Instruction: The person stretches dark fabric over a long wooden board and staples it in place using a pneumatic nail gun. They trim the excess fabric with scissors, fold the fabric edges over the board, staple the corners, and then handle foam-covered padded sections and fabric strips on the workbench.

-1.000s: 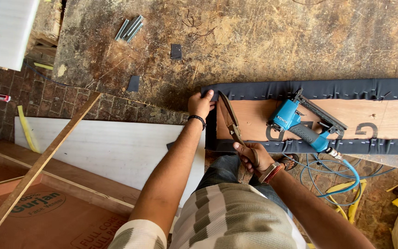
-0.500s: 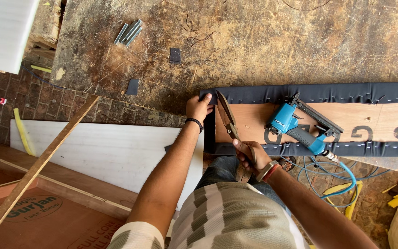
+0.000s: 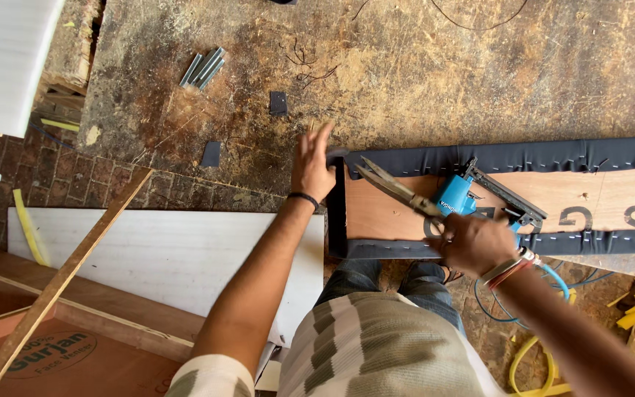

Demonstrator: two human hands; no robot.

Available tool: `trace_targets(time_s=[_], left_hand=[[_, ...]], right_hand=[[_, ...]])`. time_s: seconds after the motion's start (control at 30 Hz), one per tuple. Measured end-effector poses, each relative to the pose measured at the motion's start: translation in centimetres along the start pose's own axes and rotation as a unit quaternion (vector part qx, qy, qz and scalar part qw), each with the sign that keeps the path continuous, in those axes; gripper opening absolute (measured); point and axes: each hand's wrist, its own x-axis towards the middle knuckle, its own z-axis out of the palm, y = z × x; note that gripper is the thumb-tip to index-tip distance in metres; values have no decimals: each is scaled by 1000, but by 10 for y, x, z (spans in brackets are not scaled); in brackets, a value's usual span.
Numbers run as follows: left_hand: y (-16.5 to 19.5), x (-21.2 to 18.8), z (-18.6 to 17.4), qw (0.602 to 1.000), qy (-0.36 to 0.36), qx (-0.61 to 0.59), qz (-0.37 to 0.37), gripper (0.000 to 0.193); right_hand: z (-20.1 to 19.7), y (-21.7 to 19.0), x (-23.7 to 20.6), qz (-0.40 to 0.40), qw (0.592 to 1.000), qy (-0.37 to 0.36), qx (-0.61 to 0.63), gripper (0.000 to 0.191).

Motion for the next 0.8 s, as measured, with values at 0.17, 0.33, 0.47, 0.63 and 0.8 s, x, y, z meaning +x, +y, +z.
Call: trace_targets(time_s=[0.17, 0.33, 0.47, 0.63, 0.8], left_hand=[[4, 37, -15, 991, -129, 45, 9, 19], [8, 51, -27, 983, -175, 28, -55, 21], [13, 55, -30, 984, -163, 58, -35, 18], [12, 59, -39, 984, -145, 28, -95, 18], [11, 46, -46, 990, -101, -24, -92, 19]], right_hand=[[-53, 2, 14, -53, 984, 122, -117, 62], [-71, -33, 57, -113, 976, 125, -135, 62], [-73, -60, 88, -172, 951, 187, -175, 72], [-76, -51, 98, -159, 965, 117, -172, 61], [-71, -53, 92, -170, 968, 113, -146, 59]])
